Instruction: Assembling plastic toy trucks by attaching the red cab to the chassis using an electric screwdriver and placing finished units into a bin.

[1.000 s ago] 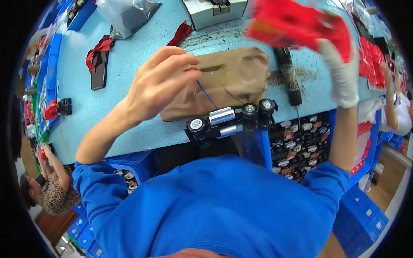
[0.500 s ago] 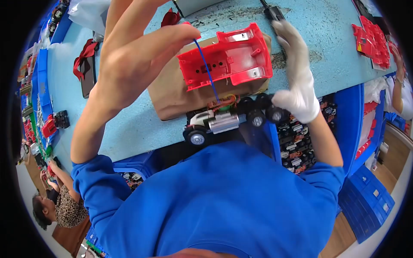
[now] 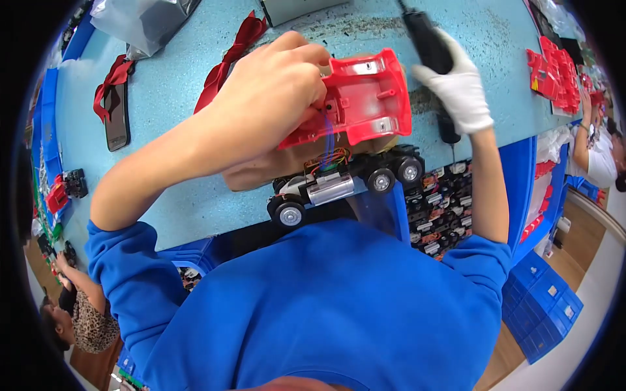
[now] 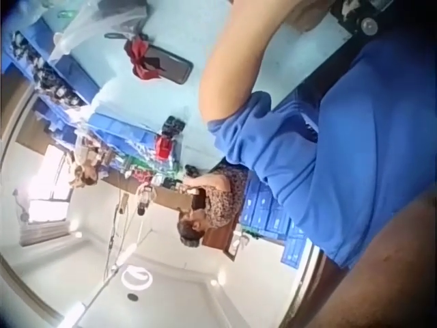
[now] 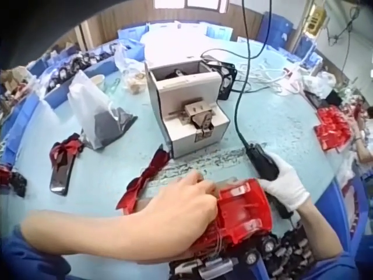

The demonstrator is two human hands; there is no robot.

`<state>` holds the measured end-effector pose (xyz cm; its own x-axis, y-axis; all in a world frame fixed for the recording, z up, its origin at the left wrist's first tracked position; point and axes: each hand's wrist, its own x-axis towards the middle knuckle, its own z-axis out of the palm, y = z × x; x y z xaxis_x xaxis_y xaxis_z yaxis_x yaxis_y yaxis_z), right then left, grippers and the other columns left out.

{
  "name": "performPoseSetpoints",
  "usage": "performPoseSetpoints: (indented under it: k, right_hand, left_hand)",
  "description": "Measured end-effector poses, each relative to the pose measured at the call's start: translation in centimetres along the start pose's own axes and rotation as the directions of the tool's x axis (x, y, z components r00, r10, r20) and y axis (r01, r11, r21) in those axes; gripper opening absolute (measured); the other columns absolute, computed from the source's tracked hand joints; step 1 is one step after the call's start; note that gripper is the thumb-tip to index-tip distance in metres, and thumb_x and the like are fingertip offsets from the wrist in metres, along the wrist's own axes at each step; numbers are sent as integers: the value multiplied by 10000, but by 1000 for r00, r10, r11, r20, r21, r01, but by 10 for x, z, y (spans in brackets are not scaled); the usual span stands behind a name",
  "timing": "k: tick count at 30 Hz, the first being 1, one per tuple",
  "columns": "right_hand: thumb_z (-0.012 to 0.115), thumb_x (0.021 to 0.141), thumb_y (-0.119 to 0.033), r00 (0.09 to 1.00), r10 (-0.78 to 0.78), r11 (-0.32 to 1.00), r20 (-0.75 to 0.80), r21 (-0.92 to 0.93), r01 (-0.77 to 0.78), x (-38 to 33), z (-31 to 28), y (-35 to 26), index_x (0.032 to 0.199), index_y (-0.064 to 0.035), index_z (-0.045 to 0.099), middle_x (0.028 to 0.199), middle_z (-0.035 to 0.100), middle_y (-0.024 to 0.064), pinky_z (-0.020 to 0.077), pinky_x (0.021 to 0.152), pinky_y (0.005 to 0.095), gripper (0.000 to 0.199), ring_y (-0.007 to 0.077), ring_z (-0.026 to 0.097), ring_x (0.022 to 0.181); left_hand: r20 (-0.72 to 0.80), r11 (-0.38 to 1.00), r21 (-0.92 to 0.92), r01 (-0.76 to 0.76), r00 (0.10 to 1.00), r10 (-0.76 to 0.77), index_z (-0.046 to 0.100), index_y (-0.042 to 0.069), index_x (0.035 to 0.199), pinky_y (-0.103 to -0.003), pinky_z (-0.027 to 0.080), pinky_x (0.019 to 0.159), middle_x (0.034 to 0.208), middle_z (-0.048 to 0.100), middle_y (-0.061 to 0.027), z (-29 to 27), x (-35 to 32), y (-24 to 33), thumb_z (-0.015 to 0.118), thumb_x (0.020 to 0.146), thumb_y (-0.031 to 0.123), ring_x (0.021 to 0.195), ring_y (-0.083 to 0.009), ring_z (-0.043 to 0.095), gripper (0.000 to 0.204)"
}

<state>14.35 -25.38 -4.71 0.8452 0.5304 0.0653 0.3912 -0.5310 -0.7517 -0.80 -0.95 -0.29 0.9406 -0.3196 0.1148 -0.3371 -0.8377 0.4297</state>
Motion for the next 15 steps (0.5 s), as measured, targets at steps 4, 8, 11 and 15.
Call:
performPoseSetpoints:
  k: [4,8,11,15]
  right_hand:
    - [573,912,-196,994,23,890,-106,456,28,19,-64,-35,1251,35,501,1056,594,111,470,858,319,416,200,585,942]
    - [541,913,-229,772,78,425,-631,722,547,51,-64,-89,1008,1,589,810,656,82,526,705,291,253,141,640,730]
    - [514,850,-112,926,-160,169,-343,914,368,97,-94,-50,1042,27,559,784,595,68,508,745,359,241,168,628,758]
    - [507,834,-50,866,-456,83,-204,959,270,118,-61,-87,1012,17,584,761,595,71,516,750,362,206,168,632,744]
  left_hand:
    - [47,992,58,112,992,-115,690,41,714,-388,527,775,947,642,-87,-5,-2,6,711,627,95,974,-281,581,104]
    - [195,990,54,130,971,-138,674,30,735,-404,535,725,886,655,-116,-13,-1,11,714,640,112,925,-301,607,131]
    - [220,992,-9,127,968,-122,679,29,800,-420,534,706,822,675,-155,-17,0,10,693,695,80,895,-327,632,118]
    - [146,993,-51,109,984,-100,676,28,801,-407,540,686,847,670,-164,-14,-8,1,702,689,71,876,-328,643,123]
